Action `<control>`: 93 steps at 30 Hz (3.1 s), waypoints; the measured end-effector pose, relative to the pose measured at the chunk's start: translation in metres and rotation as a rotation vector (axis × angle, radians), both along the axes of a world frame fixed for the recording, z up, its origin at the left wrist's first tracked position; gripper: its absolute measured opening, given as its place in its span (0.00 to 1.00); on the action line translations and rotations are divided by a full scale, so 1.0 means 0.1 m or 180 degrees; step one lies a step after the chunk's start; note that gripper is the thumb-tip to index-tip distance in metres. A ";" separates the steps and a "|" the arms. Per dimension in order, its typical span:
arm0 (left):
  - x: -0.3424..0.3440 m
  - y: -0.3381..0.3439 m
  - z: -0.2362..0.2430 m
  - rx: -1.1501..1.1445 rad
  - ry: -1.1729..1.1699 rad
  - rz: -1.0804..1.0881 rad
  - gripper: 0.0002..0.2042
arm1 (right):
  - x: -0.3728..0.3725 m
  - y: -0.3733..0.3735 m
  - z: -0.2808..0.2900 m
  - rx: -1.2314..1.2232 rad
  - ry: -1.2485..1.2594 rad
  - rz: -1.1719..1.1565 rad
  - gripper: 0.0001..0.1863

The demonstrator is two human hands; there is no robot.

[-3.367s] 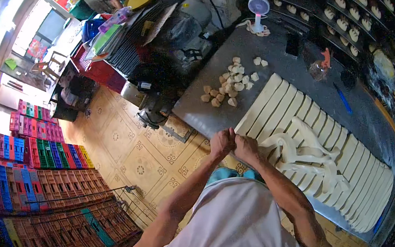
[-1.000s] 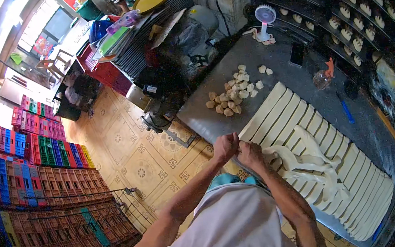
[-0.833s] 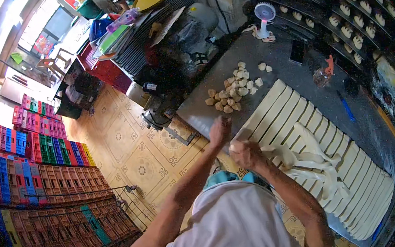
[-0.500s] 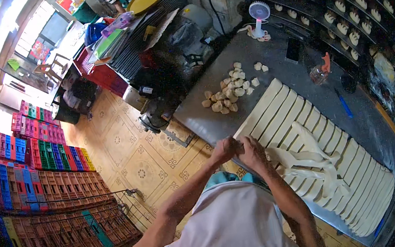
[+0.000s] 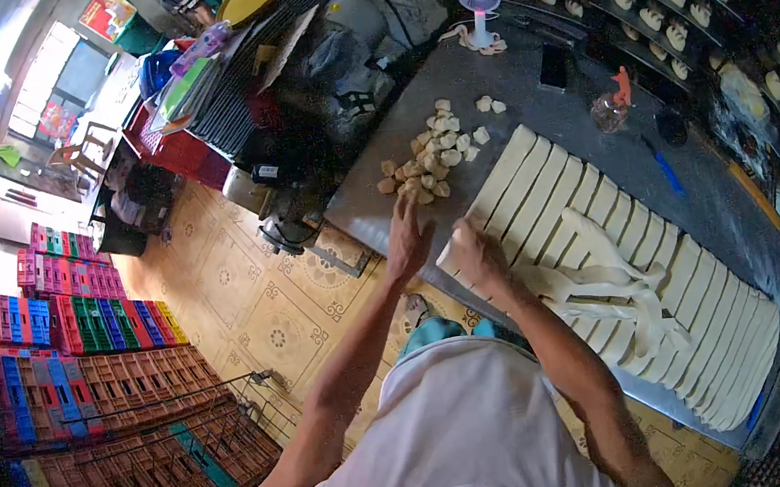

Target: The recorder is dividing long strips of dough into small portions and rolling them by hand on a work table.

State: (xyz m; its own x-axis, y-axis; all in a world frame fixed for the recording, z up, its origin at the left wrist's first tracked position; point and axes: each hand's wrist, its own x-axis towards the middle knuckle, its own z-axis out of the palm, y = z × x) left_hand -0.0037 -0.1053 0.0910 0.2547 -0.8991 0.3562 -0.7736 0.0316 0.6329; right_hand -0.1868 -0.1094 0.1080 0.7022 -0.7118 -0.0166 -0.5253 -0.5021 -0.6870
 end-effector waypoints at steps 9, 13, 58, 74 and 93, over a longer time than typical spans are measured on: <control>-0.37 0.50 -0.34 0.1397 0.0654 -0.0747 0.16 | -0.08 0.32 -0.09 -0.0052 0.0103 -0.0653 0.20; -0.43 0.34 -0.05 0.1399 0.0194 -0.0208 0.20 | 0.01 0.23 -0.20 0.0217 0.0678 -0.0690 0.12; -0.47 0.26 -0.09 0.1301 0.0024 -0.0297 0.20 | -0.06 0.21 -0.42 0.0236 0.0314 -0.0894 0.13; -0.46 0.17 -0.48 0.1680 0.0817 -0.1231 0.16 | -0.26 0.11 0.01 -0.0151 0.0016 -0.0871 0.23; -0.41 -0.34 -0.31 0.0299 0.0278 -0.1718 0.30 | -0.33 -0.21 -0.19 0.0256 -0.0198 -0.1360 0.23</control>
